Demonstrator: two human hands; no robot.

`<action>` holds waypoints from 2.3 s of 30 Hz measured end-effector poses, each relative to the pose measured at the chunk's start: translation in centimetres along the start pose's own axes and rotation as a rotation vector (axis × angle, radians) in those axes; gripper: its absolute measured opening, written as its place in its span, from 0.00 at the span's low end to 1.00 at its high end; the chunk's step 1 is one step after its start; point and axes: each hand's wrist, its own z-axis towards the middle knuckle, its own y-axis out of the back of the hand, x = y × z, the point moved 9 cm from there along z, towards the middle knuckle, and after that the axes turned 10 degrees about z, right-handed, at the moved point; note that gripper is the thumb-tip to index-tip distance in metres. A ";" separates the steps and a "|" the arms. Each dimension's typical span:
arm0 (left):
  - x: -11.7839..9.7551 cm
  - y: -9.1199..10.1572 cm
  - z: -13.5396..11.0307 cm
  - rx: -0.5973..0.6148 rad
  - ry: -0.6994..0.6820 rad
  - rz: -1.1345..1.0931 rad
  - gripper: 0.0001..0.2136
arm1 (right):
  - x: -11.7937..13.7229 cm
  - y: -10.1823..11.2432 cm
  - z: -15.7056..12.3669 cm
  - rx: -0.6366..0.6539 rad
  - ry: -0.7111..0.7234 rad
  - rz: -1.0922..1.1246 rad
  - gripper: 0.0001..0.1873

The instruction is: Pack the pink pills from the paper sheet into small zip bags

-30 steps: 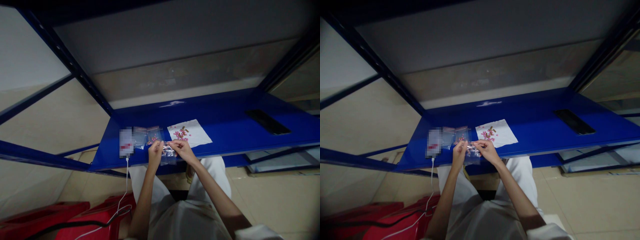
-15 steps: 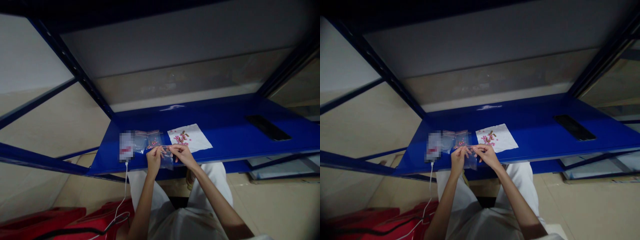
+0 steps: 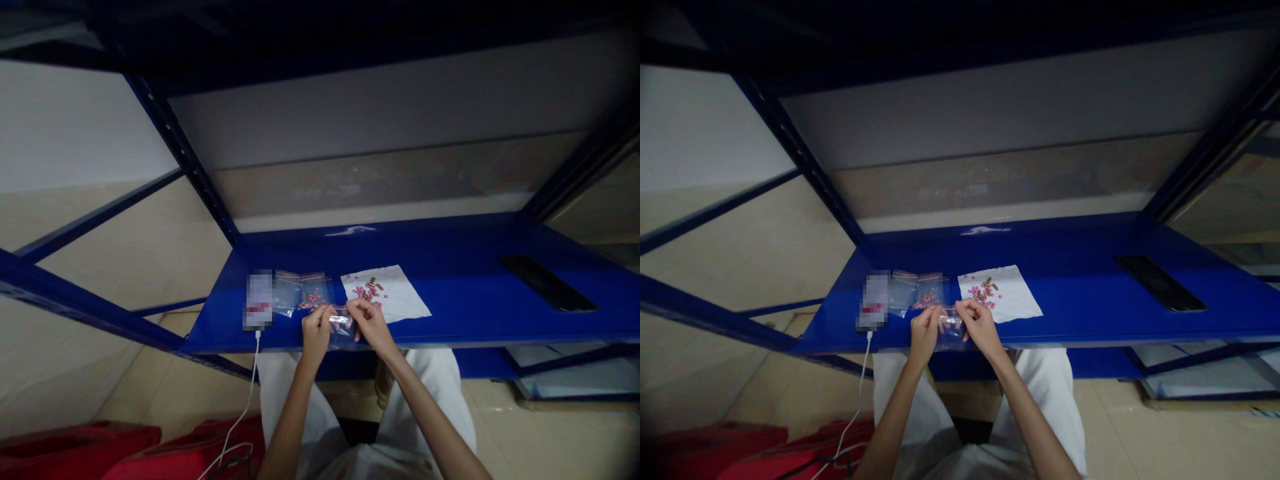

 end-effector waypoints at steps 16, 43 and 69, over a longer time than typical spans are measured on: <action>-4.9 1.4 -0.9 0.051 -0.327 0.343 0.13 | 0.5 -0.8 -0.3 0.120 0.013 0.017 0.17; -0.4 10.8 7.2 -0.265 -0.280 0.782 0.14 | 0.0 -0.5 -0.1 0.041 -0.004 0.046 0.18; -1.5 2.7 2.7 0.124 -0.369 0.853 0.12 | 0.0 -0.4 -0.4 0.042 0.028 0.012 0.18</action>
